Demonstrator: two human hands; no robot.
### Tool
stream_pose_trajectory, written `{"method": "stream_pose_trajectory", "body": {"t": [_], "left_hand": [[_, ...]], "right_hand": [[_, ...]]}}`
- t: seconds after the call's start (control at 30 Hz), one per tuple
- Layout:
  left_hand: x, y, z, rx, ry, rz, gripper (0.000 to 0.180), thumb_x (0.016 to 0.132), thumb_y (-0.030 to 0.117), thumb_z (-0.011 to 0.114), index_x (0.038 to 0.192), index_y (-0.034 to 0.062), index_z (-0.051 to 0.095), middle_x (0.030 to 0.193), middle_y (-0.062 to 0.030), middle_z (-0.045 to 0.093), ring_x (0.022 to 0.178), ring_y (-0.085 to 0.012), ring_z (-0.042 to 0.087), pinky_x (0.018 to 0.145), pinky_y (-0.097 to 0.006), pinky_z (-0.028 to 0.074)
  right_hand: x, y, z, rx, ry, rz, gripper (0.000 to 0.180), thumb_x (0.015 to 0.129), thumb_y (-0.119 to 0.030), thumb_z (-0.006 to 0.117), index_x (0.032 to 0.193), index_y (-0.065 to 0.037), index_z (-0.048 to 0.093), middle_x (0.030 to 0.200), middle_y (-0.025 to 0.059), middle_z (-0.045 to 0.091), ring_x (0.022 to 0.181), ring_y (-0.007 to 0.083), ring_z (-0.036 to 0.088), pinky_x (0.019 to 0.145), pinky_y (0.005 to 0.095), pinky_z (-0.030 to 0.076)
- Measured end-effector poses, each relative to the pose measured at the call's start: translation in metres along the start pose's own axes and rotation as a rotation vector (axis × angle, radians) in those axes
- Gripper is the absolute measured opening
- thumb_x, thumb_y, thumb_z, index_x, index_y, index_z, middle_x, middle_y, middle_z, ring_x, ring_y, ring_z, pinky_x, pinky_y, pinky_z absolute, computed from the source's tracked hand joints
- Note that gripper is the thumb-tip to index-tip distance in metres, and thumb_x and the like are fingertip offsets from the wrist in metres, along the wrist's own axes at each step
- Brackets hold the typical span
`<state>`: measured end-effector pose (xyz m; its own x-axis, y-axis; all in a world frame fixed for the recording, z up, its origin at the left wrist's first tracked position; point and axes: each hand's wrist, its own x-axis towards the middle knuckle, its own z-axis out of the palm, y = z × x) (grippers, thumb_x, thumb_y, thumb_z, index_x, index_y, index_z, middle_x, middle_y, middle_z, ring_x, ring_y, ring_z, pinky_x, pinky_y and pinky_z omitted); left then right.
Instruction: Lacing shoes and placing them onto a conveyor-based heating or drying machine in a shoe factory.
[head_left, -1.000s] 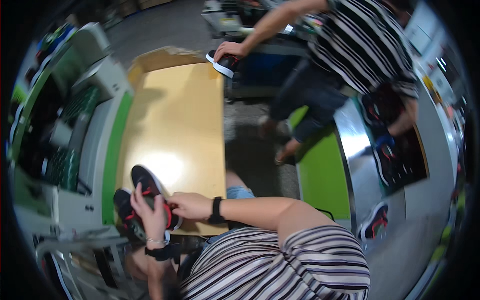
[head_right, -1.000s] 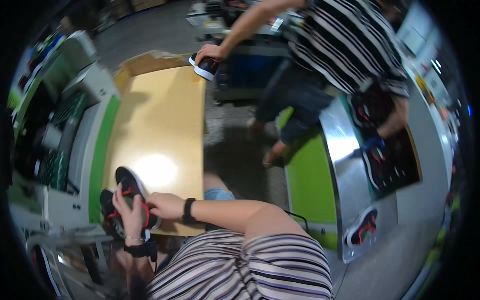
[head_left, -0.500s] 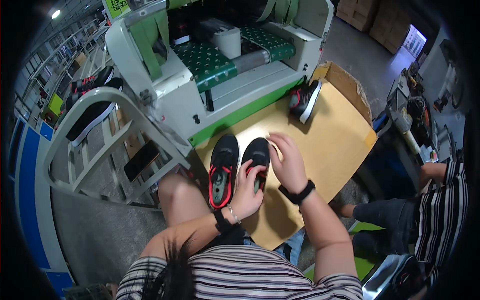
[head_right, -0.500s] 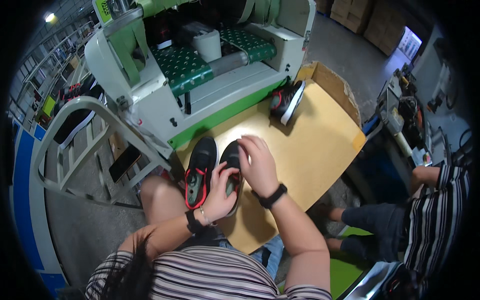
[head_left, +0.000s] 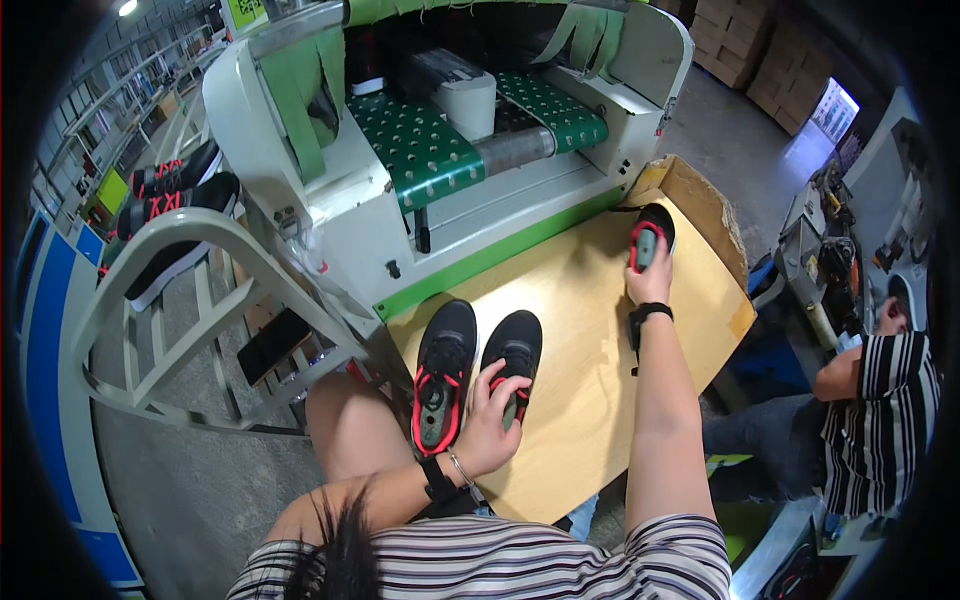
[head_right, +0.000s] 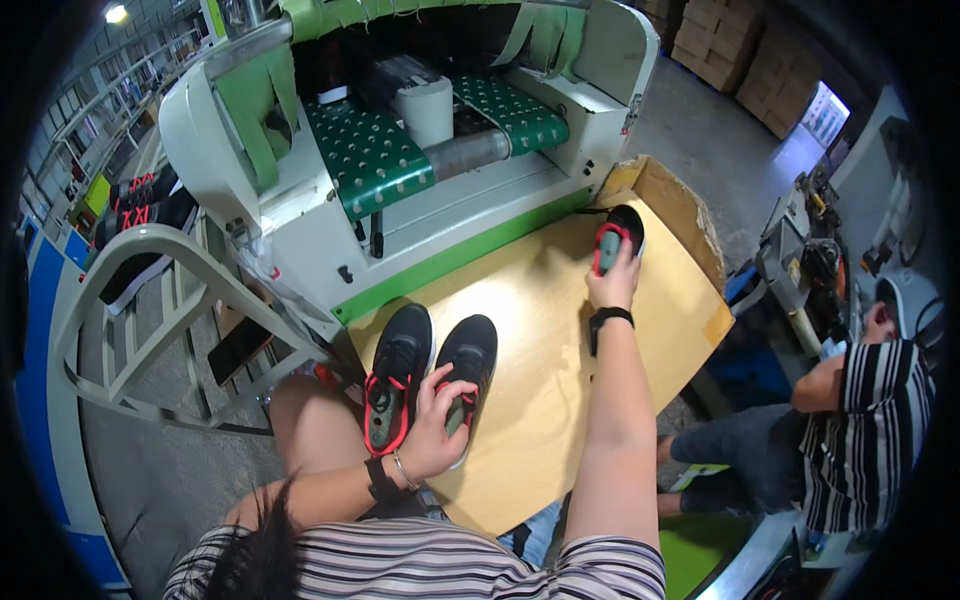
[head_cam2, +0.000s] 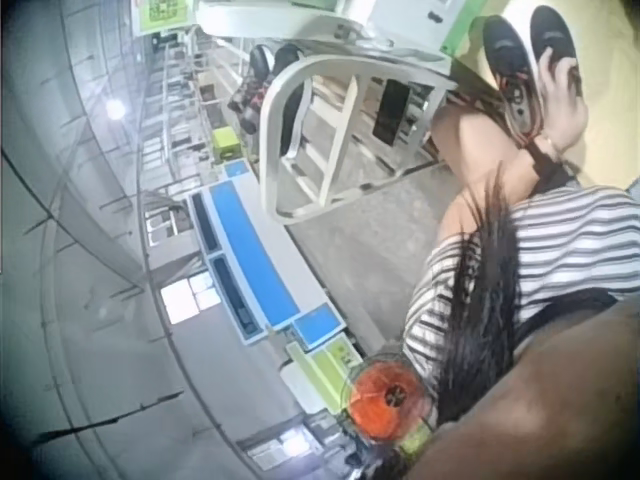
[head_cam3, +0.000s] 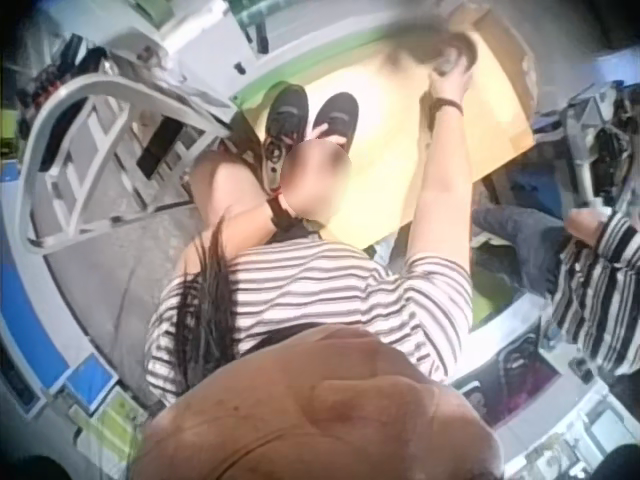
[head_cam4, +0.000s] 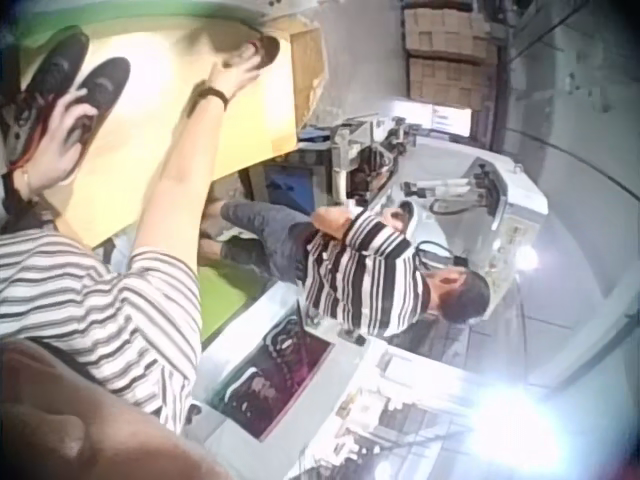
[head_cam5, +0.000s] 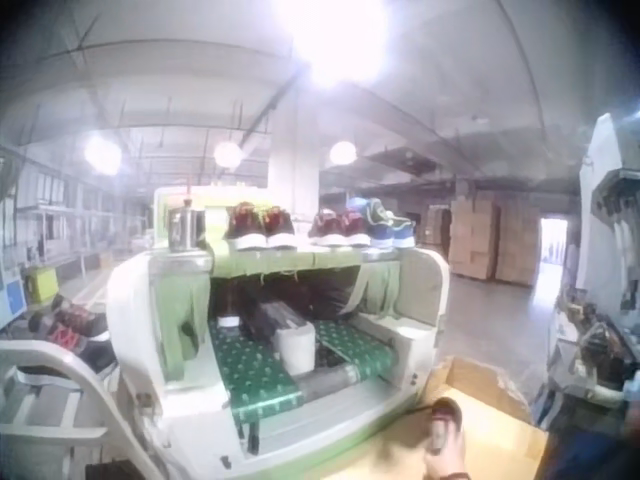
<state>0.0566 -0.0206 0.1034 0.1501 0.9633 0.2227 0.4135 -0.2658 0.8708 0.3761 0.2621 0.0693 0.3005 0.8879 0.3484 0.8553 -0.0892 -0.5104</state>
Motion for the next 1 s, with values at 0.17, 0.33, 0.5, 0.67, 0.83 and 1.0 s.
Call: {"method": "stream_pose_trajectory", "body": {"t": [0.17, 0.33, 0.5, 0.67, 0.83, 1.0], "left_hand": [[0.002, -0.002, 0.0, 0.0, 0.051, 0.001, 0.056, 0.076, -0.004, 0.058, 0.13, 0.0117, 0.054, 0.147, -0.0258, 0.033, 0.142, -0.0462, 0.031, 0.118, -0.051, 0.027], [-0.001, -0.005, 0.002, -0.006, 0.053, 0.034, 0.062, 0.076, -0.005, 0.06, 0.135, 0.0132, 0.052, 0.147, -0.024, 0.033, 0.143, -0.0453, 0.03, 0.119, -0.05, 0.026], [-0.003, -0.007, 0.0, 0.016, 0.061, 0.027, 0.064, 0.075, -0.005, 0.057, 0.136, 0.0125, 0.05, 0.147, -0.0242, 0.032, 0.143, -0.0453, 0.03, 0.119, -0.05, 0.026], [-0.001, -0.007, 0.004, -0.003, 0.061, 0.037, 0.065, 0.073, -0.004, 0.057, 0.136, 0.0128, 0.05, 0.147, -0.0232, 0.032, 0.143, -0.045, 0.03, 0.119, -0.049, 0.027], [-0.002, -0.007, 0.003, 0.01, 0.063, 0.035, 0.065, 0.073, -0.004, 0.057, 0.136, 0.0132, 0.05, 0.147, -0.023, 0.032, 0.143, -0.0448, 0.03, 0.119, -0.05, 0.027], [-0.004, -0.011, 0.003, 0.003, 0.071, 0.019, 0.065, 0.073, -0.003, 0.058, 0.136, 0.0139, 0.05, 0.147, -0.0228, 0.033, 0.143, -0.0446, 0.03, 0.119, -0.05, 0.027]], "right_hand": [[-0.131, 0.014, -0.047, 0.527, -0.129, 0.013, 0.087, 0.083, -0.014, 0.07, 0.156, 0.002, 0.025, 0.149, 0.0302, 0.043, 0.14, 0.0404, 0.044, 0.115, 0.0414, 0.037], [-0.308, -0.081, -0.151, 0.306, -0.393, -0.056, 0.086, 0.082, -0.015, 0.076, 0.153, 0.002, 0.029, 0.145, 0.0268, 0.046, 0.136, 0.0395, 0.048, 0.112, 0.0432, 0.041], [-0.305, -0.074, -0.184, 0.406, -0.548, 0.313, 0.024, 0.104, -0.012, 0.053, 0.122, -0.001, 0.063, 0.102, 0.0193, 0.07, 0.088, 0.0281, 0.068, 0.081, 0.0339, 0.054], [-0.301, -0.058, -0.128, 0.504, -0.446, -0.188, 0.038, 0.094, 0.002, 0.06, 0.132, -0.001, 0.058, 0.108, 0.0153, 0.068, 0.098, 0.028, 0.067, 0.09, 0.0356, 0.054], [-0.314, -0.056, -0.13, 0.86, -0.449, 0.366, 0.031, 0.095, 0.001, 0.064, 0.125, 0.003, 0.06, 0.101, 0.0085, 0.068, 0.088, 0.0171, 0.066, 0.086, 0.0295, 0.054], [-0.309, -0.095, -0.181, 1.223, -0.781, 0.423, 0.02, 0.09, 0.002, 0.072, 0.11, 0.002, 0.067, 0.095, 0.0064, 0.071, 0.082, 0.0124, 0.066, 0.079, 0.0268, 0.055]]}}
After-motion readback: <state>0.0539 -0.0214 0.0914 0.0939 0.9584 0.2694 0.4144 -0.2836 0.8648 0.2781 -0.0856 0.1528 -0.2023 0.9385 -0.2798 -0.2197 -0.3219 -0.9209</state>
